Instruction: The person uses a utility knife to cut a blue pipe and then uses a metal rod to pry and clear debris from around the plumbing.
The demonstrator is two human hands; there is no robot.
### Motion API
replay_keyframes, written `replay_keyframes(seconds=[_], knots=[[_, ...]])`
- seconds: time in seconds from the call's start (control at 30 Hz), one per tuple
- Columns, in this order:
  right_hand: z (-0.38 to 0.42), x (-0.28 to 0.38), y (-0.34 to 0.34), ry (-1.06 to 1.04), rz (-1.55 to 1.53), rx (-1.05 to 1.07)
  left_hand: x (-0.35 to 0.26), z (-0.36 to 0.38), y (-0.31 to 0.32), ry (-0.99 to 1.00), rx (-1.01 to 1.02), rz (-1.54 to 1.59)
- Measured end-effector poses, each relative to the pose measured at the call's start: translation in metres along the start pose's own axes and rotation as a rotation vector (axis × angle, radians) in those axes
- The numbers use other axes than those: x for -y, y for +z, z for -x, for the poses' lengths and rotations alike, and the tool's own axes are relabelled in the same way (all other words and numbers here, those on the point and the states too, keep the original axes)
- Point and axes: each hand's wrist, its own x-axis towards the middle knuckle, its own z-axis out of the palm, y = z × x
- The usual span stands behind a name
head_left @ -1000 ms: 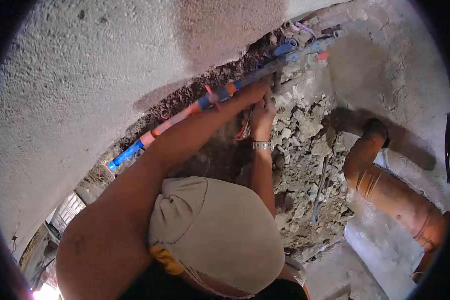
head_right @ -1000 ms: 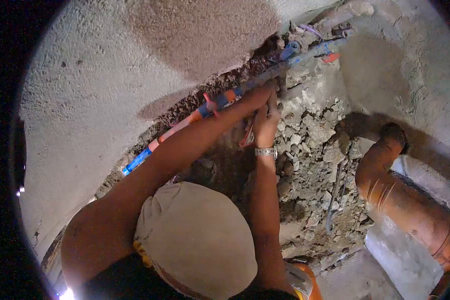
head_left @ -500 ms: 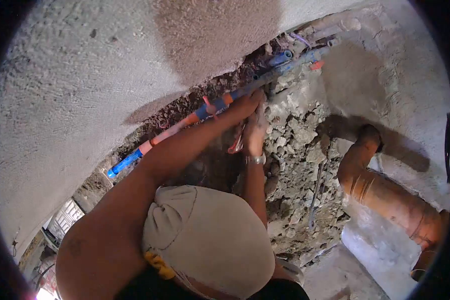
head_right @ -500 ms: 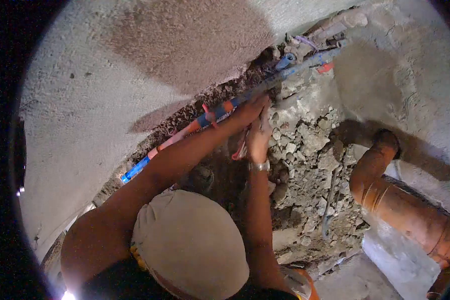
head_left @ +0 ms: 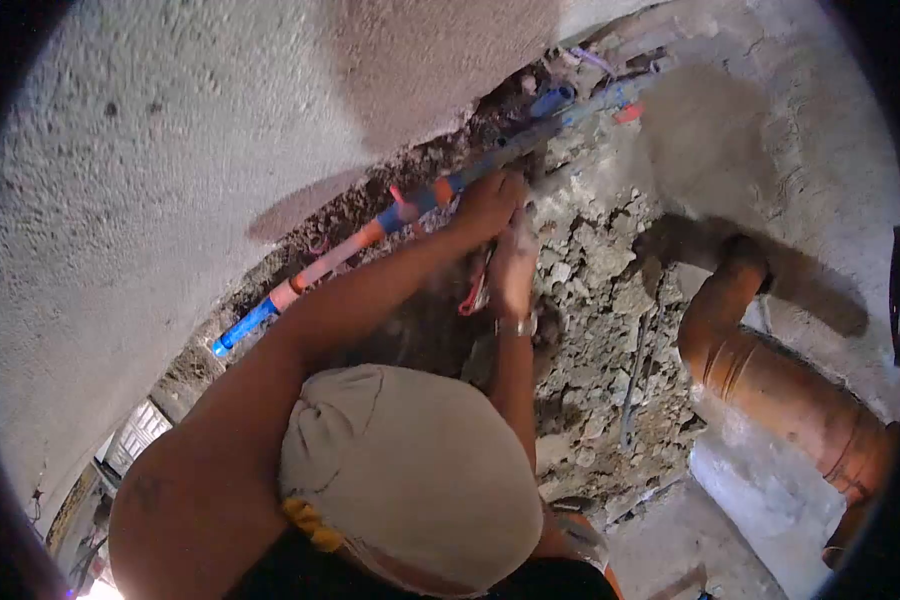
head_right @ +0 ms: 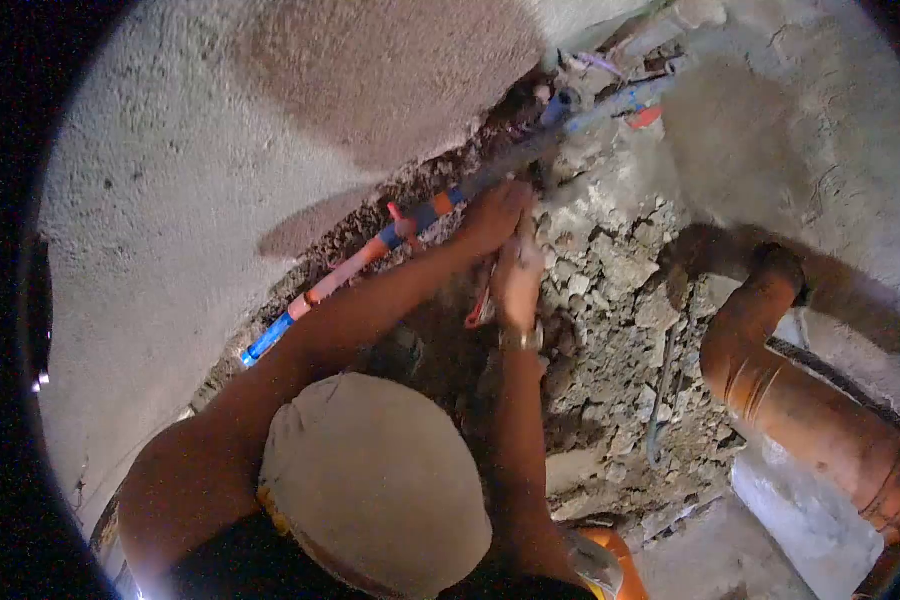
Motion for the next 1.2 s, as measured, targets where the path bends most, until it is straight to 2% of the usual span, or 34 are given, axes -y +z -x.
replay_keyframes(seconds=[0.07,0.1,0.13,0.2,0.23,0.3,0.33,0.37,0.4,0.43,0.5,0.53,0.6,0.63,0.7,0.73,0.8,0.83,0.87,0.9,0.93,0.97,1.0,1.03,1.1,1.17,1.2], knots=[[0.004,0.035,0.010,-0.116,0.171,-0.064,-0.008,0.005,-0.010,0.048,-0.097,0.128],[0.005,0.042,0.009,-0.098,0.173,-0.067,-0.009,0.008,-0.014,0.057,-0.121,0.172],[0.004,0.043,0.006,-0.018,-0.195,0.092,-0.006,0.000,-0.017,-0.122,0.075,0.131],[-0.006,0.009,0.010,-0.102,-0.076,-0.011,-0.008,0.004,-0.018,-0.300,0.265,0.094],[-0.009,0.008,0.016,-0.139,-0.014,-0.066,-0.014,0.013,-0.019,-0.268,0.213,0.086],[0.003,0.017,0.012,-0.049,-0.039,-0.034,-0.012,0.006,-0.022,-0.213,0.139,0.073],[0.002,0.024,0.012,-0.022,-0.049,-0.022,0.003,0.007,-0.016,0.176,0.002,-0.189],[-0.008,0.024,0.014,-0.032,0.119,-0.055,0.020,0.011,-0.008,0.561,-0.130,-0.444],[-0.009,0.018,0.012,-0.021,0.206,-0.067,0.002,0.006,-0.020,0.553,-0.118,-0.442],[-0.011,0.012,0.011,-0.010,0.293,-0.078,-0.036,-0.003,-0.041,0.033,0.215,-0.197],[-0.011,0.010,0.007,0.108,0.100,0.012,-0.043,0.002,-0.044,-0.485,0.516,0.064],[-0.010,0.013,0.007,0.138,0.037,0.040,-0.017,0.017,-0.024,-0.121,0.280,-0.006],[0.002,0.027,0.018,-0.038,0.047,-0.090,-0.002,0.009,-0.015,0.258,0.026,-0.088],[0.003,0.039,0.021,-0.095,0.047,-0.136,-0.001,0.006,-0.014,0.411,-0.145,-0.031],[-0.003,0.046,0.014,-0.006,0.002,-0.076,0.005,0.006,-0.010,0.539,-0.301,0.034],[-0.004,0.040,0.010,0.036,-0.010,-0.055,0.007,0.000,-0.012,0.209,0.008,-0.050],[-0.013,0.009,0.006,0.045,0.126,0.027,0.003,0.006,-0.012,-0.109,0.303,-0.127],[-0.016,-0.002,0.005,0.040,0.172,0.052,0.006,0.020,-0.007,-0.144,0.205,0.120],[-0.016,-0.011,0.007,-0.130,0.277,-0.045,0.006,0.020,-0.008,-0.168,0.107,0.364],[-0.015,-0.009,0.014,-0.297,0.375,-0.145,0.003,0.006,-0.014,-0.148,0.097,0.358],[-0.014,-0.009,0.016,-0.366,0.421,-0.189,0.001,0.001,-0.017,0.126,-0.039,0.240],[-0.013,-0.013,0.017,-0.433,0.470,-0.238,0.000,0.004,-0.018,0.245,-0.093,0.182],[-0.012,0.013,0.015,-0.122,0.147,-0.093,-0.001,0.007,-0.017,0.361,-0.156,0.119],[-0.009,0.011,0.012,-0.036,0.051,-0.033,-0.003,0.004,-0.015,0.143,-0.003,0.049],[-0.001,0.008,0.008,0.152,-0.127,0.064,-0.012,0.006,-0.021,-0.054,0.137,-0.020],[0.006,-0.006,0.012,-0.302,0.282,-0.164,-0.031,0.017,-0.037,-0.220,0.193,0.228],[0.000,-0.004,0.011,-0.324,0.223,-0.166,-0.026,0.007,-0.033,-0.205,0.187,0.224]])
